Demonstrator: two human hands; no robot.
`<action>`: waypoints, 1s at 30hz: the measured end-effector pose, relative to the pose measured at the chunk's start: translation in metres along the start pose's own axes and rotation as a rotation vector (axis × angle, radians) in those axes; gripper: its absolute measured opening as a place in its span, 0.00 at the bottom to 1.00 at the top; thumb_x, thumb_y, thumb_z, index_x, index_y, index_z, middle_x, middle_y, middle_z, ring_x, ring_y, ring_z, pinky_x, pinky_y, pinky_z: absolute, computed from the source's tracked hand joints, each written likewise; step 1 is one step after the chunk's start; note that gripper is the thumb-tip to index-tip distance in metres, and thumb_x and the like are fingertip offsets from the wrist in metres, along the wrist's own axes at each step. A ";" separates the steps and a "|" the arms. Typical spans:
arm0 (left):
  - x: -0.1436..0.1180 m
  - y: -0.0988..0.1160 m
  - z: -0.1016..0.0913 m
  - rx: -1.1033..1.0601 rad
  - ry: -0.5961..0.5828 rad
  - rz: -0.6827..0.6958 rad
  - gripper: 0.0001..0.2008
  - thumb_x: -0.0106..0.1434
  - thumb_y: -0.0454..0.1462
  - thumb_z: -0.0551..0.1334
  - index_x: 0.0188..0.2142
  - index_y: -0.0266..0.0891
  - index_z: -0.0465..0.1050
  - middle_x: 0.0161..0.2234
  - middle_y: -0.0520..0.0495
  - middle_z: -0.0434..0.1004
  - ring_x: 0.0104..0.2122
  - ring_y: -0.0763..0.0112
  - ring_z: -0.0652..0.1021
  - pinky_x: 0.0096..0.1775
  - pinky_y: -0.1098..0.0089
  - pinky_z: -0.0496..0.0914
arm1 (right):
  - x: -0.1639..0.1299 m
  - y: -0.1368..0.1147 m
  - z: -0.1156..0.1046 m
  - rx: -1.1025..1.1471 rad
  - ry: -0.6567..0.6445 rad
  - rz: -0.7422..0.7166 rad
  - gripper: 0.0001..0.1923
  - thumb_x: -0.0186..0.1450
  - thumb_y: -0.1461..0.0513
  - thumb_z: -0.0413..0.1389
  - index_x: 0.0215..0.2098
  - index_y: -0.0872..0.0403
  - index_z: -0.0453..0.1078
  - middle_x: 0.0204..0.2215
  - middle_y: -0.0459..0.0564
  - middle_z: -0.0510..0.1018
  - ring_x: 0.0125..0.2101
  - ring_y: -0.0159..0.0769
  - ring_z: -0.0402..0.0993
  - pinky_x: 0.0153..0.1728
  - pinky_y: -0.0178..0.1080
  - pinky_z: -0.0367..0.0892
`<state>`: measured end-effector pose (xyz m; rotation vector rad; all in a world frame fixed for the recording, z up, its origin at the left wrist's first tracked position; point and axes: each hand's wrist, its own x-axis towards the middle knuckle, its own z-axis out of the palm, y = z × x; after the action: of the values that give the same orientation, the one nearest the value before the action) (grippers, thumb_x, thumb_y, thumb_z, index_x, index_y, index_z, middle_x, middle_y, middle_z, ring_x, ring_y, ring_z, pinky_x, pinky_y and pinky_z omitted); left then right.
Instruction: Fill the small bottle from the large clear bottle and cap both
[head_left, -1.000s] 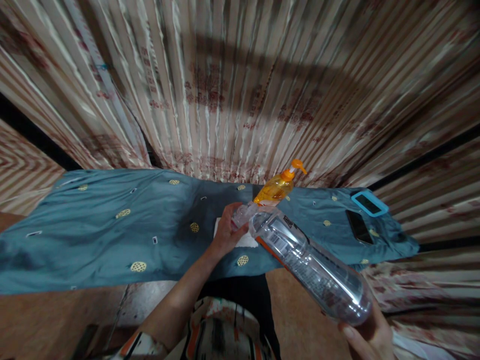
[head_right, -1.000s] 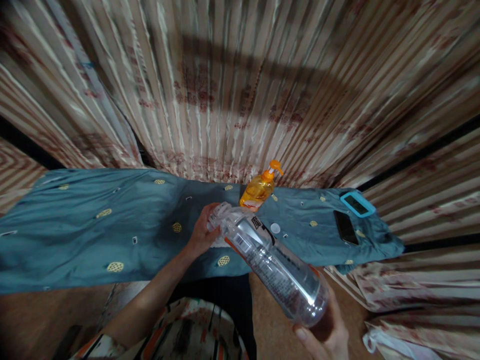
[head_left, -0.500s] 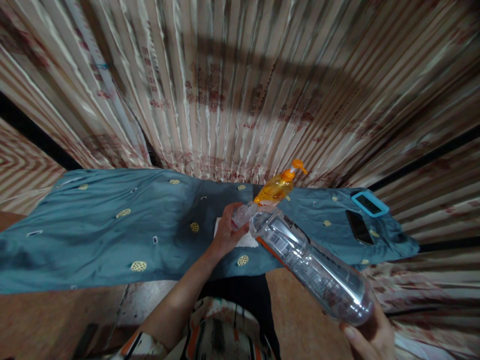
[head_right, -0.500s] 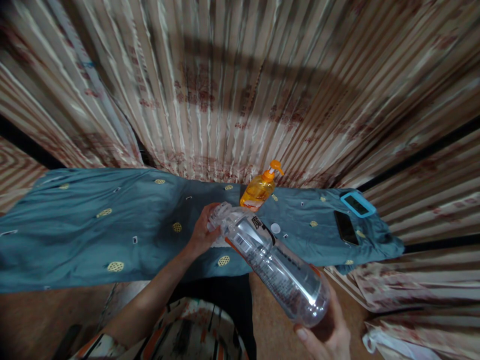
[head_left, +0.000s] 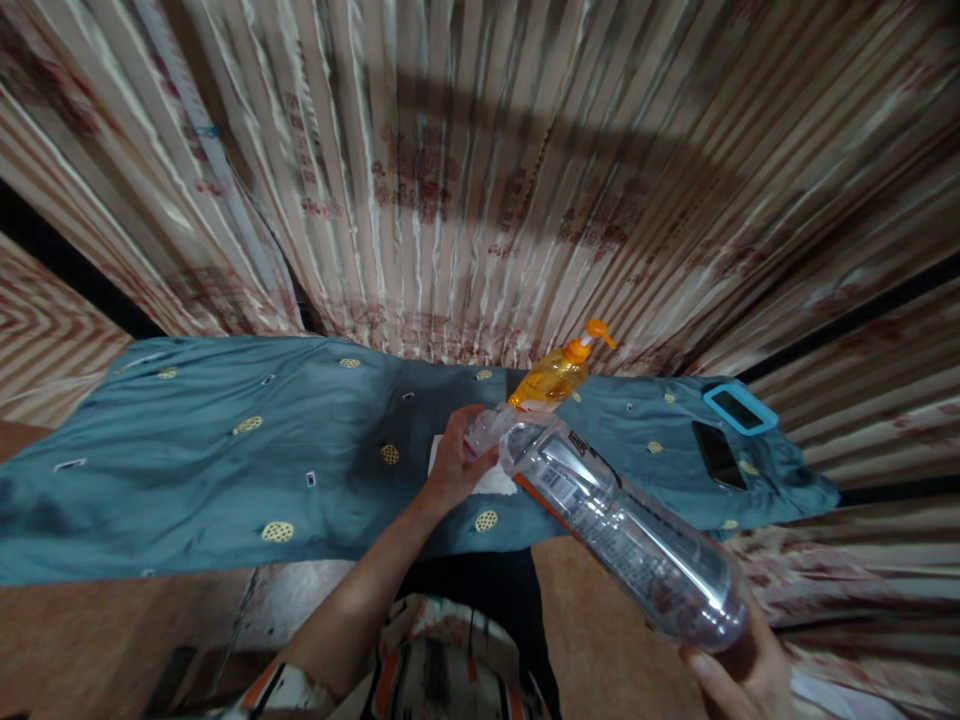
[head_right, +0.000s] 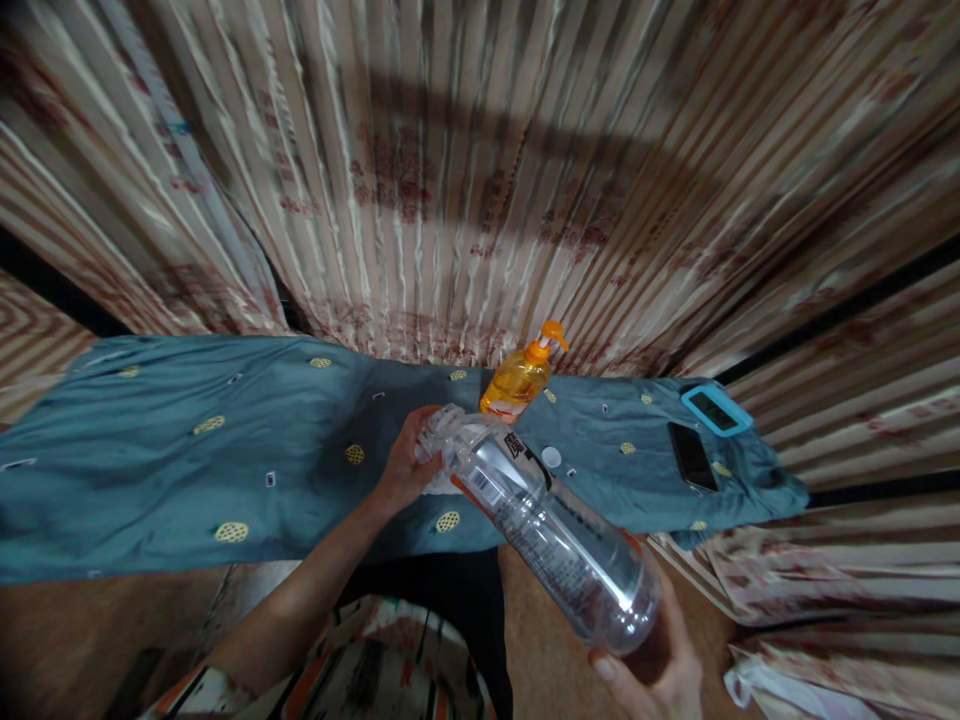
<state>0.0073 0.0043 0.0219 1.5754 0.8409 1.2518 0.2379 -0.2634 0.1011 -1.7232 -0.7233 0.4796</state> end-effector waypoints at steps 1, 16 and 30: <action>0.000 0.000 0.000 -0.002 -0.001 -0.001 0.34 0.64 0.56 0.72 0.62 0.43 0.68 0.58 0.37 0.78 0.58 0.49 0.80 0.62 0.50 0.73 | 0.000 0.001 -0.001 -0.009 -0.004 0.000 0.51 0.57 0.39 0.72 0.69 0.54 0.66 0.61 0.65 0.80 0.60 0.64 0.77 0.55 0.50 0.74; 0.000 0.003 0.000 0.009 0.006 -0.024 0.33 0.64 0.54 0.73 0.61 0.42 0.69 0.57 0.38 0.79 0.56 0.50 0.80 0.60 0.51 0.74 | 0.000 0.003 -0.004 -0.011 -0.043 0.005 0.52 0.58 0.39 0.71 0.71 0.54 0.65 0.58 0.64 0.82 0.58 0.64 0.79 0.54 0.52 0.73; 0.000 0.003 0.000 0.006 0.008 -0.025 0.34 0.63 0.56 0.73 0.61 0.43 0.69 0.57 0.37 0.78 0.57 0.49 0.80 0.61 0.49 0.74 | -0.002 0.007 -0.003 0.003 -0.055 -0.048 0.46 0.61 0.41 0.70 0.70 0.54 0.68 0.62 0.63 0.81 0.61 0.62 0.79 0.56 0.50 0.74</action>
<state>0.0068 0.0032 0.0245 1.5612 0.8675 1.2396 0.2403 -0.2679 0.0956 -1.6915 -0.8010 0.4961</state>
